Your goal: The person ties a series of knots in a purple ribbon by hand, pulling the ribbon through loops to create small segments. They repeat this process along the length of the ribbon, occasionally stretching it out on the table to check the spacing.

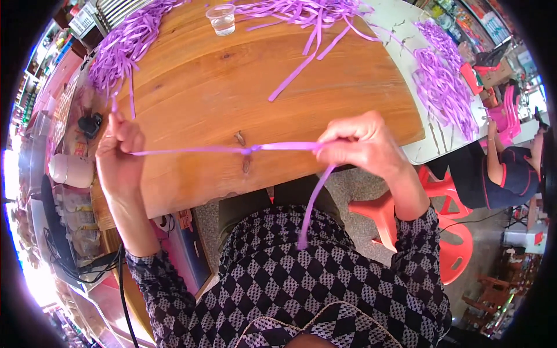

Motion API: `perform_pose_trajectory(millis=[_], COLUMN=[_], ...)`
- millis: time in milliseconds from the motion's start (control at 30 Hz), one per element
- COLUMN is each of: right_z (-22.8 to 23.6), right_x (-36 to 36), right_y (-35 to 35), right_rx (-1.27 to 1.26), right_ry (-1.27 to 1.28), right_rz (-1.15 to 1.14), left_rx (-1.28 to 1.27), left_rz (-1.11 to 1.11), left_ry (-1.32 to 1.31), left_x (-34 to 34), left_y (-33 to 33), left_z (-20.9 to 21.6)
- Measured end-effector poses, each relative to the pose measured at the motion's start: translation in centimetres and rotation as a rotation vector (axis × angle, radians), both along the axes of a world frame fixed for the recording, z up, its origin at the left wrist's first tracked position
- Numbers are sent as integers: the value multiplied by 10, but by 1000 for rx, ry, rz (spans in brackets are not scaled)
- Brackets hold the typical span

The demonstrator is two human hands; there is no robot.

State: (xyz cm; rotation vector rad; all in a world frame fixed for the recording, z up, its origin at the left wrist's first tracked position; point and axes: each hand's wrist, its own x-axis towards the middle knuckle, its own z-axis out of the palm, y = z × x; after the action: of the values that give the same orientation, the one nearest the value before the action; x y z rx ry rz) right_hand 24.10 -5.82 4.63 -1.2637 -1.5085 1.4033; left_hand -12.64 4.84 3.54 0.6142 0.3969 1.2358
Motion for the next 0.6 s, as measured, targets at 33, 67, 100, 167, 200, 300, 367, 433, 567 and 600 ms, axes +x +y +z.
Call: perform_pose_trajectory(millis=[33,67,100,167,200,300,367,433,567,600], right_z=[2,-2,-2,-10,-14,-21,-23,-22,-9,-8], right_x=[5,13,23,40,47,67,68,47,-22,-37], right_y=[5,10,12,20,22,30,36,41,42,40], right_rx=[3,51,71,86,129,139,98,105,34,207], right_ry=[-54,-86,-85,-78,-98,-100,-175,-208,-238,-229], right_rz=[-75,-118,-156,-182,-241,-333,-379,-284,-37,2], left_rx=[14,29,33,8,6,-34,-15,172,849,786], left_rz=[46,93,103,215,221,478,814,812,586,381], left_ry=[28,57,56,146,149,377,1226,1232,1402,1259], left_x=[-17,-34,-51,-81,-93,-105,-93,-50,83,110], left_y=[9,18,27,43,51,62,60,51,-12,-27], left_z=[-4,-10,-14,-30,-38,-44,-39,-35,-5,-3])
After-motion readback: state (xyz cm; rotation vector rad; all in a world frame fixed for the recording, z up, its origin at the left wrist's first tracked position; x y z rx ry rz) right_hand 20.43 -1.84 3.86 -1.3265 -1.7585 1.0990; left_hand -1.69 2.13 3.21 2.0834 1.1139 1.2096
